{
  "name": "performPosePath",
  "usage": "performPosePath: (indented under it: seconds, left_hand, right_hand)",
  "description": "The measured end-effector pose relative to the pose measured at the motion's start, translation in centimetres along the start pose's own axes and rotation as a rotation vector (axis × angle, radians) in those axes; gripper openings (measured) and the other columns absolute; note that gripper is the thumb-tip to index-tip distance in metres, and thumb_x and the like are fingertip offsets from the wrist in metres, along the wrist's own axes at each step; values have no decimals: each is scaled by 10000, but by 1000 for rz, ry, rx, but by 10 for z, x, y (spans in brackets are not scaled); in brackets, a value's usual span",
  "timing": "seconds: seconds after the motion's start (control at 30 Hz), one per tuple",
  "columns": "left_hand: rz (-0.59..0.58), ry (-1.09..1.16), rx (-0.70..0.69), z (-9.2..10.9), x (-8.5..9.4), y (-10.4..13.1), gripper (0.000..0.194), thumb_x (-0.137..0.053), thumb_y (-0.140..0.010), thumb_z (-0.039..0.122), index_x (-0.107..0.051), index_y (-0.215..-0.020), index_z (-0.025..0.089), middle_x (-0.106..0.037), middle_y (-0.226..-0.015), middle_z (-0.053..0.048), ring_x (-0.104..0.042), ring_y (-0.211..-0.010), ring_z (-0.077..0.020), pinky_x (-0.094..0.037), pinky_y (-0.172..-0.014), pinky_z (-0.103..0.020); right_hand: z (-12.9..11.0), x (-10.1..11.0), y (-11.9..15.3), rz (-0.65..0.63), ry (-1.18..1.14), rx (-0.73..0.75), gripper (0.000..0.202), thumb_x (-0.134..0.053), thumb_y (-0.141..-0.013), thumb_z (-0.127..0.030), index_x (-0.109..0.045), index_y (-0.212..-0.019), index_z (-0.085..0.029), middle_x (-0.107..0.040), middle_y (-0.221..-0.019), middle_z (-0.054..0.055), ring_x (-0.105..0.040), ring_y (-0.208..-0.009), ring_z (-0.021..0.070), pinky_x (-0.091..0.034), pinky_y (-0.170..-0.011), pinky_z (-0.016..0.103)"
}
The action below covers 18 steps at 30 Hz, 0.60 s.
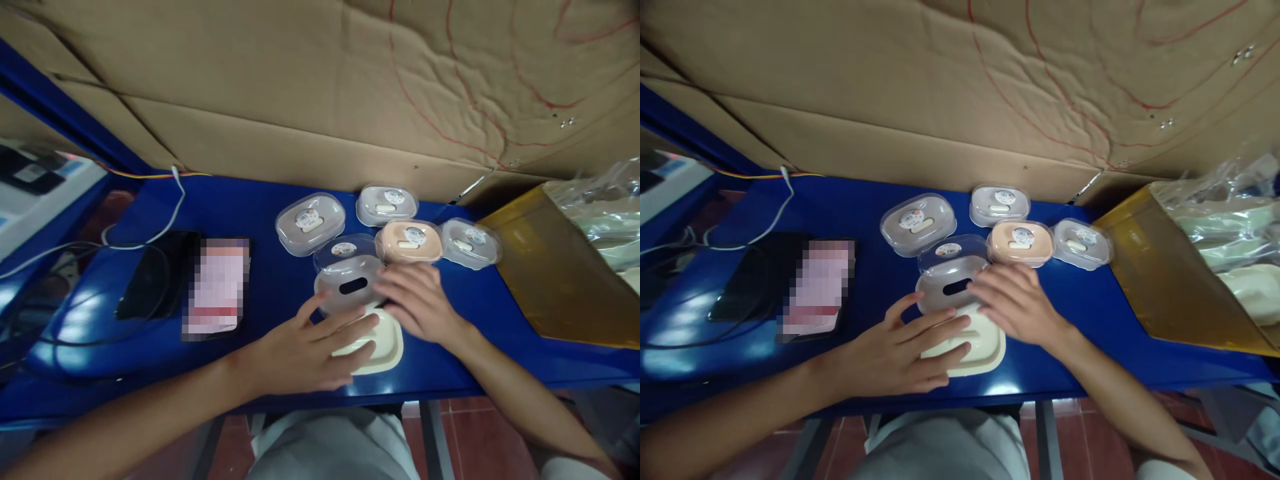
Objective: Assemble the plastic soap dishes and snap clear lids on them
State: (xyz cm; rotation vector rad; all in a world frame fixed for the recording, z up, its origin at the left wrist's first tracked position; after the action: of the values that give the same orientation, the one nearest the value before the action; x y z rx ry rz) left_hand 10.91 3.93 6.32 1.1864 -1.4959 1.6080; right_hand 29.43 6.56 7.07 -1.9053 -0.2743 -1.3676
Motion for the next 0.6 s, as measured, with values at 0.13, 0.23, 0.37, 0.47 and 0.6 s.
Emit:
performPosePath:
  seconds: [0.13,0.23,0.37,0.47,0.6]
  left_hand:
    - [-38,86,58,-10,-6,2,470,-690,-1030,552,-651,-1405,272,-541,-1658,-116,-419,-1579,-292,-55,-1361,-598]
    - [-48,118,89,-15,-9,2,507,-698,-1022,569,-640,-1423,264,-524,-1672,-138,-443,-1563,-294,-19,-1361,-595]
    - [-63,121,101,-17,-10,2,484,-688,-1030,566,-656,-1411,269,-535,-1666,-127,-469,-1544,-306,-82,-1359,-596]
    - [-75,134,99,-17,-10,1,477,-676,-1042,563,-660,-1417,268,-539,-1665,-118,-473,-1540,-300,-52,-1363,-589]
    - [-76,140,98,-18,-9,0,473,-659,-1054,561,-663,-1426,268,-570,-1639,-111,-504,-1515,-300,-54,-1367,-585]
  right_hand:
    - [72,10,10,-44,79,-275,626,-639,-1074,-460,-455,-1640,-266,-501,-1685,158,-444,-1576,386,-369,-1235,609]
    - [93,14,16,-94,96,-273,641,-651,-1059,-522,-474,-1636,-305,-540,-1659,140,-479,-1546,405,-377,-1222,644]
    - [83,25,13,-50,33,-230,608,-724,-1010,-552,-582,-1550,-313,-691,-1494,108,-633,-1368,353,-458,-1160,565]
    - [72,32,8,-38,-41,-235,549,-728,-1019,-519,-616,-1502,-284,-722,-1443,108,-658,-1328,331,-481,-1137,529]
    - [73,33,6,-66,-131,-327,450,-679,-1055,-479,-627,-1464,-298,-726,-1410,99,-677,-1305,322,-487,-1132,540]
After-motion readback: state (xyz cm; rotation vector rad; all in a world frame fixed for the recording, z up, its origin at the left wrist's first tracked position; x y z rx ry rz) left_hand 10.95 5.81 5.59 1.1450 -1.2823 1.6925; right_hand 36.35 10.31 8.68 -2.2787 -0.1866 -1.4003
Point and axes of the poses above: each hand's wrist, its own y-axis away from the middle knuckle, its own x-axis out of the back of the hand, z = x × y, the point moved 8 cm from there along -y, towards the middle knuckle
